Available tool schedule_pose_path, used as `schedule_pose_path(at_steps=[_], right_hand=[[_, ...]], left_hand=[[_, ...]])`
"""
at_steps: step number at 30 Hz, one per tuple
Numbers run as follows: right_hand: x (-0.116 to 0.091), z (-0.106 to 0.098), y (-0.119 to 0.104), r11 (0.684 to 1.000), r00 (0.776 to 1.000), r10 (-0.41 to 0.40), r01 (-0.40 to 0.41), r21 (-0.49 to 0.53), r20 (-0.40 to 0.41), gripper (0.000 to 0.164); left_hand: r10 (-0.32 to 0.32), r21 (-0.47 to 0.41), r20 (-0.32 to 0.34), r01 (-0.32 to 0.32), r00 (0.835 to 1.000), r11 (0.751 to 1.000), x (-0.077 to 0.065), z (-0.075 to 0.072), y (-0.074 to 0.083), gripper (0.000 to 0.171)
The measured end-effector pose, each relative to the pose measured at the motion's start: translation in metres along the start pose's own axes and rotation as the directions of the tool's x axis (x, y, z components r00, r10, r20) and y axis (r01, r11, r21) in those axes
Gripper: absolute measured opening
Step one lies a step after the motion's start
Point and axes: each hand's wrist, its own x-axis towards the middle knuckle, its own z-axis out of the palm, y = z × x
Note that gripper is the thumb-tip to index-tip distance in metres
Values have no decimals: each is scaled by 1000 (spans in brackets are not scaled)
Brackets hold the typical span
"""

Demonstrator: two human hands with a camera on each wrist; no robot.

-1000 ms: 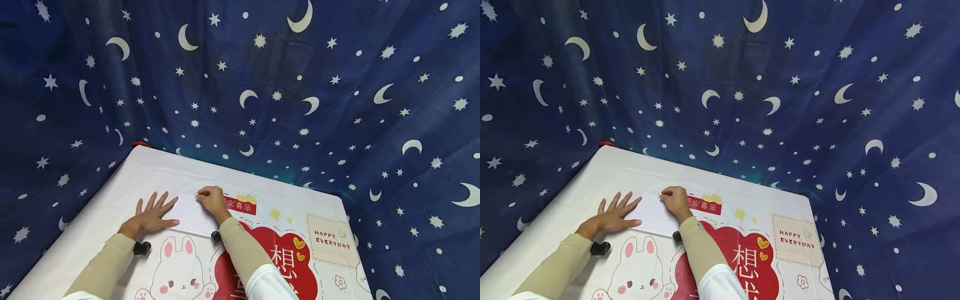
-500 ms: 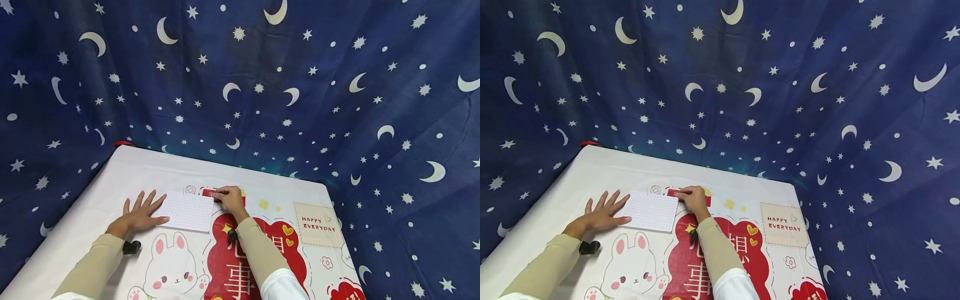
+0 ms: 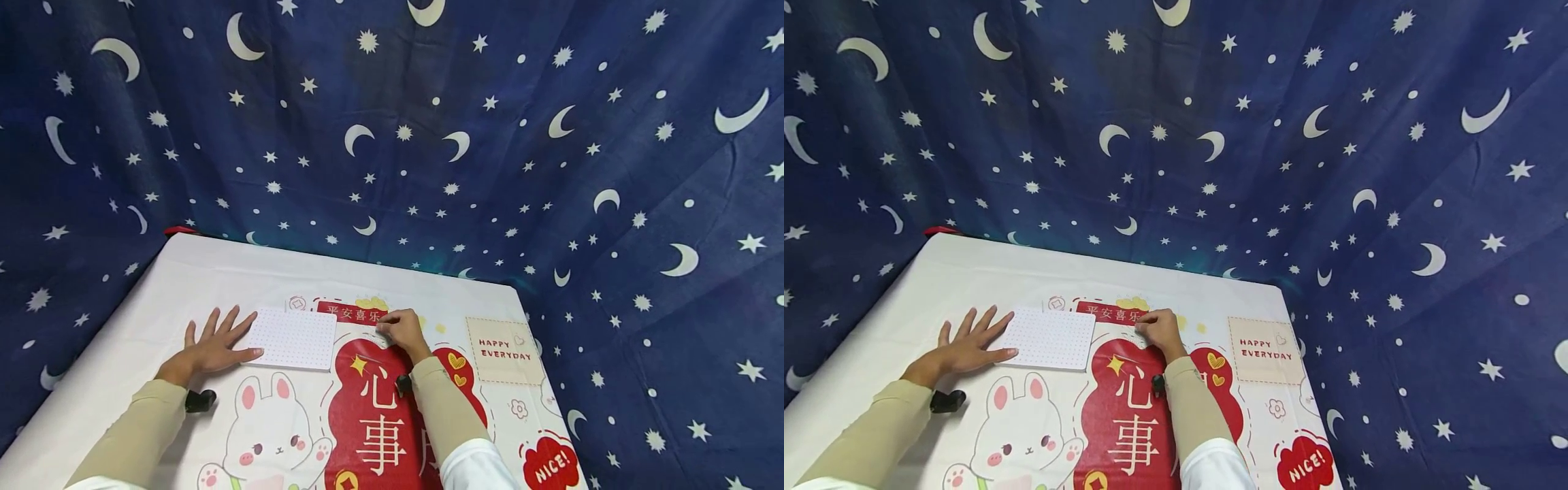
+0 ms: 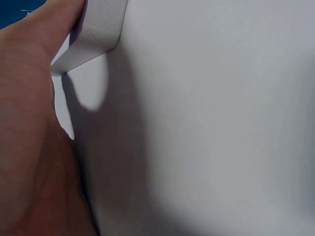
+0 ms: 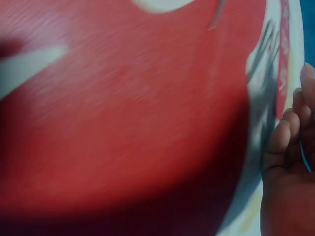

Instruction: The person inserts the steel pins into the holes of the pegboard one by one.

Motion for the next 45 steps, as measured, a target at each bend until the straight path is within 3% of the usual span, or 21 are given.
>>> schedule_pose_path(at_steps=[3, 12, 17, 21, 25, 37, 45], right_hand=[[1, 1, 2, 999, 999, 37, -37, -1, 13, 11], [-5, 20, -5, 1000, 1000, 27, -27, -17, -8, 10], [-6, 24, -9, 989, 1000, -11, 7, -151, -26, 9], [-4, 26, -14, 959, 999, -31, 33, -282, 12, 24], [-2, 25, -18, 935, 999, 6, 13, -354, 51, 32], [0, 18, -17, 977, 988, 54, -22, -212, 145, 20], [2, 13, -13, 999, 980, 2, 8, -50, 198, 9]], left_hand=[[-2, -5, 5, 2, 1000, 1000, -1, -3, 0, 95], [-2, 30, 21, 2, 1000, 1000, 1, -3, 2, 96], [-11, 33, 26, 10, 1000, 999, 1, -3, 4, 97], [-10, 35, 22, 10, 1000, 999, 1, -4, 4, 96], [-6, 37, 19, 6, 1000, 999, 1, -3, 4, 96], [-15, 48, 23, 14, 1000, 999, 3, -3, 4, 97], [-16, 46, 25, 15, 1000, 999, 2, -1, 2, 97]])
